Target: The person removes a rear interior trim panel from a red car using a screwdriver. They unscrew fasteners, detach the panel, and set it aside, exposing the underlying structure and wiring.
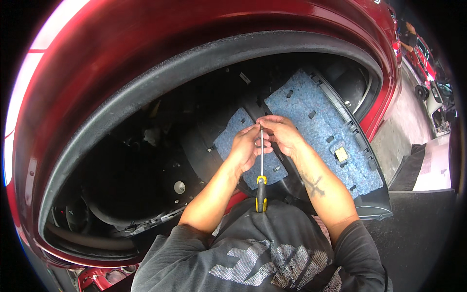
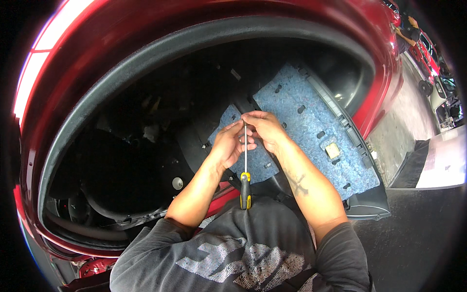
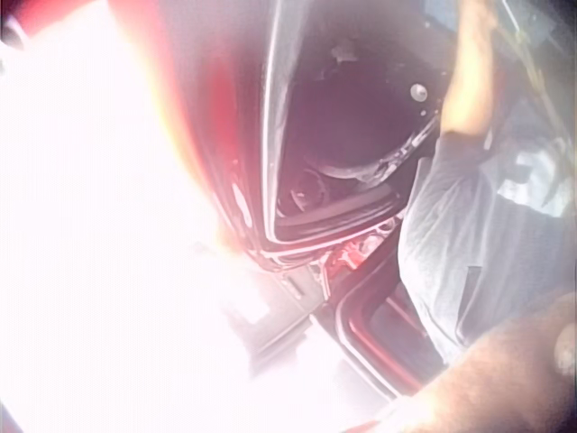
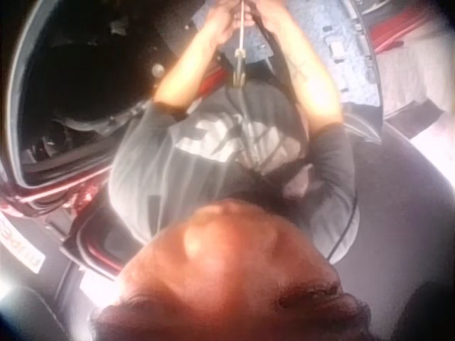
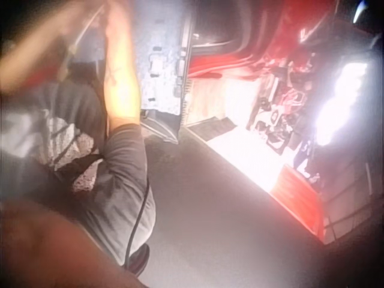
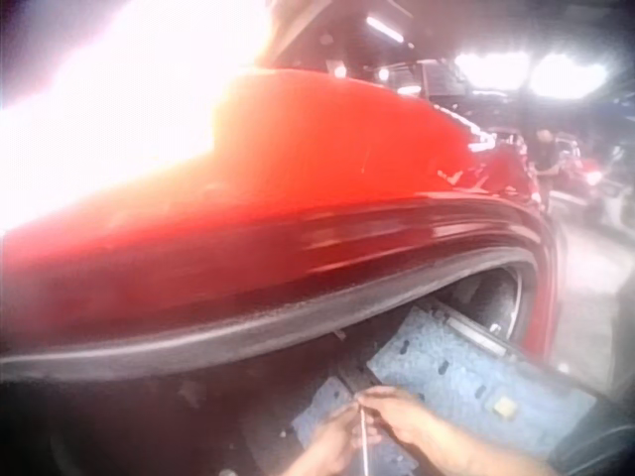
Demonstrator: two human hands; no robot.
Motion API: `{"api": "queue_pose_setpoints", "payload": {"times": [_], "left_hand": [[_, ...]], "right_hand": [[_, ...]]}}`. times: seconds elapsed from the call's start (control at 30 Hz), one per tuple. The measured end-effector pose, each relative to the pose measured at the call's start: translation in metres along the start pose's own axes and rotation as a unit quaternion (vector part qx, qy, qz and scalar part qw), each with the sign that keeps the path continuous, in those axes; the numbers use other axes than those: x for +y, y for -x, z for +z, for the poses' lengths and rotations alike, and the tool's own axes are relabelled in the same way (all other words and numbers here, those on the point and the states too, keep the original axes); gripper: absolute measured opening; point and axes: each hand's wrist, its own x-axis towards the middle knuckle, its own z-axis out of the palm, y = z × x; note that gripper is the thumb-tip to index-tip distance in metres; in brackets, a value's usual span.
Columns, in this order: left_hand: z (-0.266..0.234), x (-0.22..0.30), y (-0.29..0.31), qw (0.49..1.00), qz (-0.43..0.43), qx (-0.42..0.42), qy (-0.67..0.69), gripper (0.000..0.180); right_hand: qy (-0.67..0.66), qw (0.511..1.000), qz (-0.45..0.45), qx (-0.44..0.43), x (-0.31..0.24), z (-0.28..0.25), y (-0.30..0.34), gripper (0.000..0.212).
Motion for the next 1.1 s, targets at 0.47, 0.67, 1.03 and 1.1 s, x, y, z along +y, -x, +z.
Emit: {"api": "queue_pose_setpoints", "payload": {"times": [0.47, 0.67, 1.03, 1.1], "left_hand": [[-0.075, -0.077, 0.12, 0.968, -0.191, -0.152, -0.054, 0.037], [-0.059, -0.031, 0.093, 0.99, -0.12, -0.06, -0.042, 0.028], [-0.063, 0.094, 0.017, 0.891, 0.126, 0.116, -0.42, 0.035], [-0.055, 0.107, 0.017, 0.855, 0.128, 0.149, -0.481, 0.037]], "right_hand": [[-0.115, 0.989, -0.037, 0.09, 0.029, -0.02, -0.009, 0.03], [-0.234, 0.963, -0.101, 0.091, 0.011, -0.013, -0.061, 0.03], [-0.386, 0.902, -0.119, 0.155, -0.025, 0.007, -0.147, 0.025], [-0.398, 0.895, -0.121, 0.159, -0.025, 0.01, -0.149, 0.026]]}}
